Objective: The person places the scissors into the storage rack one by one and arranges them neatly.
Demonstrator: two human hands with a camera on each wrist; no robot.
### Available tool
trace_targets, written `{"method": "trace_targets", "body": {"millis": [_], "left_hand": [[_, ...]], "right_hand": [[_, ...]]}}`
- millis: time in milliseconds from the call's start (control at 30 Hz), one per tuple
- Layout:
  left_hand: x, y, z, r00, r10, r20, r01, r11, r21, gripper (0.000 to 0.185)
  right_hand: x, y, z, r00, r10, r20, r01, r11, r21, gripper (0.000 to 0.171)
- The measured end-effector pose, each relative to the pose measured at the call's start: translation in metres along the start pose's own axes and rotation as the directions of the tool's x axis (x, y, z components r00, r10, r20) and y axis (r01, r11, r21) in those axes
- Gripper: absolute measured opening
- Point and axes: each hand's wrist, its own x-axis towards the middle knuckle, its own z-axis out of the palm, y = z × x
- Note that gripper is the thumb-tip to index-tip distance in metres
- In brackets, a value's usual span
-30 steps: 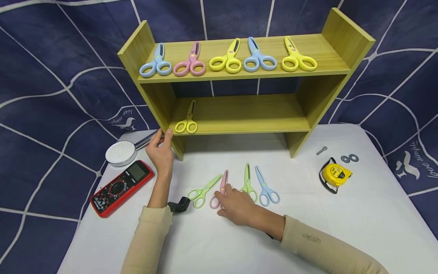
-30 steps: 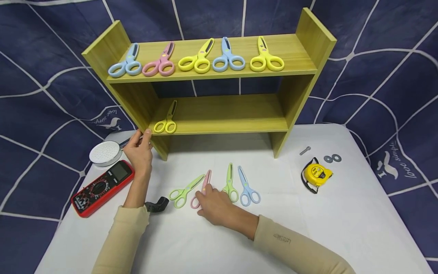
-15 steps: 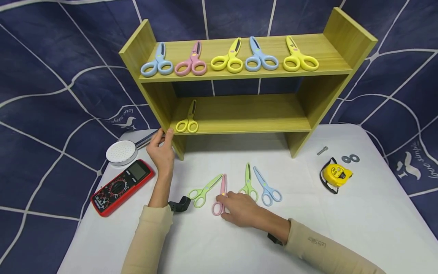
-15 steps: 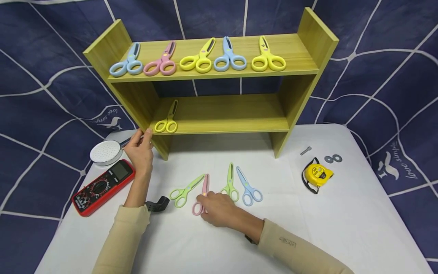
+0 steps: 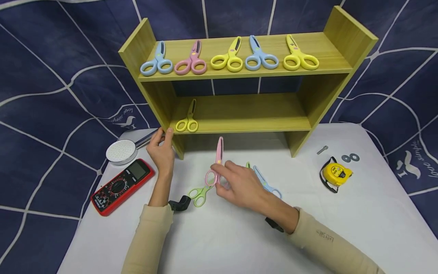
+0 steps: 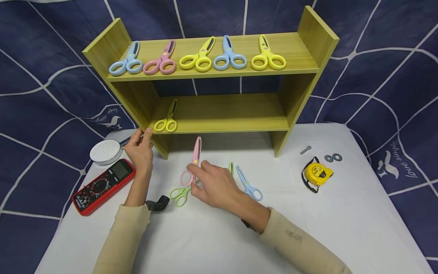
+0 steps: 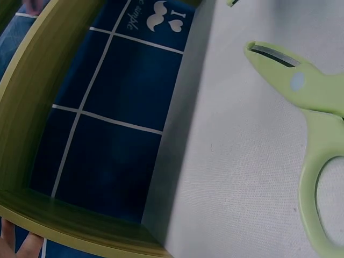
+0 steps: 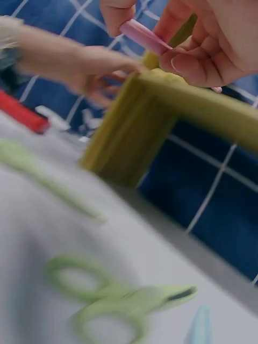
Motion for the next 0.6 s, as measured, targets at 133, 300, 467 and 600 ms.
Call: {"method": "trace_targets", "body": {"millis": [133, 300, 467, 600], "left_hand": [[0.000, 0.000, 0.000, 1.000, 0.007, -0.001, -0.007, 1.000, -0.011, 0.029], [0.000, -0.001, 0.000, 0.999, 0.041, -0.021, -0.042, 0.999, -0.012, 0.027], [0.000, -0.002, 0.001, 0.999, 0.051, -0.019, -0.051, 0.999, -0.008, 0.027], [0.000, -0.002, 0.001, 0.999, 0.049, -0.018, -0.049, 0.999, -0.004, 0.026]], "right_hand": [[0.024, 0.006, -0.017, 0.999, 0.027, -0.031, -0.027, 0.999, 0.017, 0.041], [0.045, 0.012, -0.024, 0.993, 0.112, 0.037, -0.114, 0.992, 0.049, 0.043], [0.058, 0.017, -0.021, 0.984, 0.180, -0.004, -0.180, 0.983, 0.033, 0.041], [0.070, 0.023, -0.016, 0.972, 0.220, -0.081, -0.219, 0.976, 0.020, 0.039]]}}
